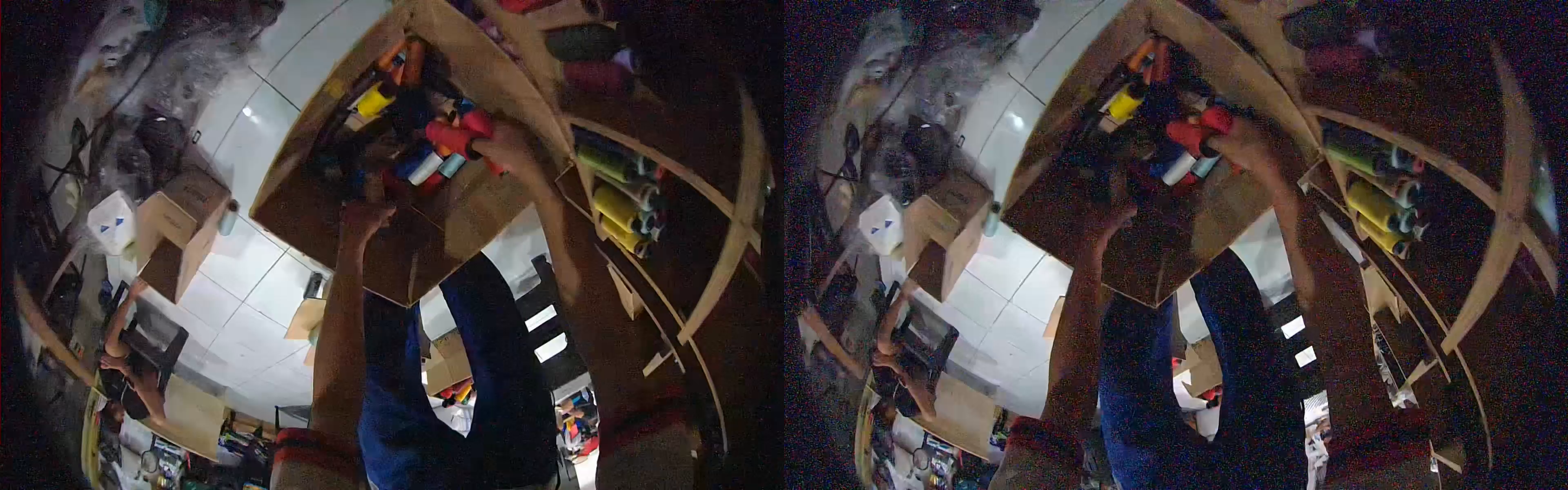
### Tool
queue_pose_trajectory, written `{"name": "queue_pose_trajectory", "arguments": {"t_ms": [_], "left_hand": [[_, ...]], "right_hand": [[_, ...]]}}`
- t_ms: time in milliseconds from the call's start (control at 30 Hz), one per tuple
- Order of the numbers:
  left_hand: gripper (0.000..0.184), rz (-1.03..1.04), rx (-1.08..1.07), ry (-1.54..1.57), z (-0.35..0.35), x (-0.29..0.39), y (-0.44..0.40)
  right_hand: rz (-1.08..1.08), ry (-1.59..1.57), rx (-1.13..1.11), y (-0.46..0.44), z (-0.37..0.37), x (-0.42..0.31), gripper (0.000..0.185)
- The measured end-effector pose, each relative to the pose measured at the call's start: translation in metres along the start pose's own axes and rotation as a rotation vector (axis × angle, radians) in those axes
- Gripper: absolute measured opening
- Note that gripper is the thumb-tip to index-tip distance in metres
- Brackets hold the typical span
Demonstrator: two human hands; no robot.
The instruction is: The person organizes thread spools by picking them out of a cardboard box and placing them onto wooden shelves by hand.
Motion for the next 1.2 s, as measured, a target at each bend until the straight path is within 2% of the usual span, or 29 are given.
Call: {"name": "queue_pose_trajectory", "arguments": {"t_ms": [33,100,200,233,267,300,400,433,500,533,600,633,667,733,767,867,933,967,1100,1200], "left_hand": [[0.048,0.039,-0.123,0.267,0.016,-0.023,0.002],[0.050,-0.181,-0.181,0.527,-0.025,0.047,0.071],[0.054,-0.297,-0.217,0.616,-0.062,0.100,0.143],[0.057,-0.298,-0.240,0.591,-0.062,0.092,0.153],[0.061,-0.298,-0.263,0.566,-0.062,0.084,0.164],[0.066,-0.247,-0.038,0.504,-0.091,0.134,0.203],[0.070,-0.473,-0.098,-0.004,-0.124,0.129,0.256],[0.059,-0.256,-0.149,0.228,-0.140,0.130,0.277],[0.044,-0.119,-0.231,0.578,-0.178,0.149,0.318],[0.038,-0.220,-0.270,0.705,-0.190,0.163,0.343],[0.035,-0.046,-0.118,0.878,-0.197,0.187,0.369],[0.042,-0.012,-0.093,0.976,-0.194,0.205,0.383],[0.051,0.051,-0.061,0.977,-0.187,0.220,0.384],[0.066,0.179,-0.187,0.990,-0.172,0.278,0.399],[0.064,0.196,-0.161,1.036,-0.165,0.324,0.418],[0.073,0.356,-0.308,0.984,-0.137,0.348,0.430],[0.077,0.473,-0.396,1.141,-0.127,0.395,0.466],[0.073,0.447,-0.405,1.166,-0.117,0.393,0.465],[0.066,0.322,-0.550,1.132,-0.089,0.405,0.485],[0.053,0.409,-0.597,1.248,-0.078,0.421,0.501]], "right_hand": [[-0.112,-0.064,0.099,0.015,-0.007,-0.002,0.047],[-0.328,-0.192,0.285,0.053,-0.011,0.001,0.046],[-0.199,-0.324,0.161,0.114,-0.018,-0.022,0.048],[-0.195,-0.444,0.121,0.135,-0.021,-0.038,0.048],[-0.147,-0.390,0.148,0.155,-0.022,-0.041,0.048],[-0.107,-0.331,0.183,0.169,-0.026,-0.043,0.047],[-0.047,-0.329,0.305,0.221,-0.032,-0.041,0.048],[-0.031,-0.340,0.306,0.237,-0.034,-0.042,0.049],[0.003,-0.473,0.282,0.281,-0.049,-0.079,0.049],[-0.072,-0.661,0.295,0.293,-0.041,-0.071,0.046],[-0.159,-0.738,0.354,0.336,-0.050,-0.110,0.047],[-0.296,-0.670,0.425,0.366,-0.061,-0.141,0.049],[-0.412,-0.592,0.486,0.404,-0.074,-0.177,0.052],[-0.488,-0.471,0.585,0.452,-0.083,-0.210,0.056],[-0.450,-0.411,0.606,0.475,-0.091,-0.224,0.059],[-0.390,-0.260,0.703,0.539,-0.094,-0.260,0.067],[-0.382,-0.146,0.808,0.574,-0.086,-0.264,0.070],[-0.300,-0.136,0.737,0.584,-0.085,-0.263,0.072],[-0.317,-0.028,0.773,0.626,-0.085,-0.252,0.075],[-0.376,-0.096,0.727,0.639,-0.088,-0.240,0.077]]}}
Point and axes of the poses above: each hand's wrist, its own y-axis away from the middle knuckle, its own z-axis out of the palm, x = y × z, the point moved 6 cm from there along -y, towards the middle knuckle, and after that the axes turned 9 degrees about -y, right-handed, at the moved point
